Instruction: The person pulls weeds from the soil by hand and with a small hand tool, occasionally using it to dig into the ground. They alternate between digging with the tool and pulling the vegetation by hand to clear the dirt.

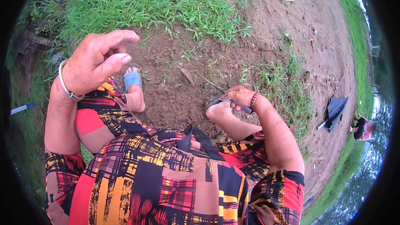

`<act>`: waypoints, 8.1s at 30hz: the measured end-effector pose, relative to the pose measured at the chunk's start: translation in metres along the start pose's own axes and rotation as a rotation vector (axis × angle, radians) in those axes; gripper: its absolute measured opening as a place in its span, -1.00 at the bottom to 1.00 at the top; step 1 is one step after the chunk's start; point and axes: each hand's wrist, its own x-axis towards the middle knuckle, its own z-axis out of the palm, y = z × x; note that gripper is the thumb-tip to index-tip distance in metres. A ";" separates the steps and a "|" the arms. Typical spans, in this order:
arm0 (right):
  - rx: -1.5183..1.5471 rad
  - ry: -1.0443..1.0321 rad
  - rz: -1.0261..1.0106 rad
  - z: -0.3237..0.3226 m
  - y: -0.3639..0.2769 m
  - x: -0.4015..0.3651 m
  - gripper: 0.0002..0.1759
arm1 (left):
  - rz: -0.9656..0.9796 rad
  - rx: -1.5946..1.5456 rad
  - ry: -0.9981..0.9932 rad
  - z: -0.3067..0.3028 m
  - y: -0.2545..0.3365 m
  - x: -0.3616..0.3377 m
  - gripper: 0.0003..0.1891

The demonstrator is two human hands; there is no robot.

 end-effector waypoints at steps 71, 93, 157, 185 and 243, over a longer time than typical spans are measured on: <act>-0.607 0.841 0.016 -0.042 0.097 -0.076 -0.68 | 0.021 -0.139 -0.025 -0.007 -0.001 -0.006 -0.64; -0.532 1.040 0.505 -0.084 0.202 -0.157 -0.57 | -0.013 -0.229 -0.094 -0.011 0.002 -0.004 -0.68; 0.432 1.426 -0.394 -0.194 0.040 0.159 -0.59 | -0.346 -0.113 -0.600 0.043 -0.024 0.124 -0.62; 0.061 1.193 0.058 -0.185 0.082 0.186 -0.50 | -0.336 -0.173 -0.565 0.034 -0.028 0.130 -0.65; 0.255 1.271 -0.324 -0.122 0.072 0.180 -0.54 | -0.325 -0.229 -0.433 0.041 -0.015 0.087 -0.66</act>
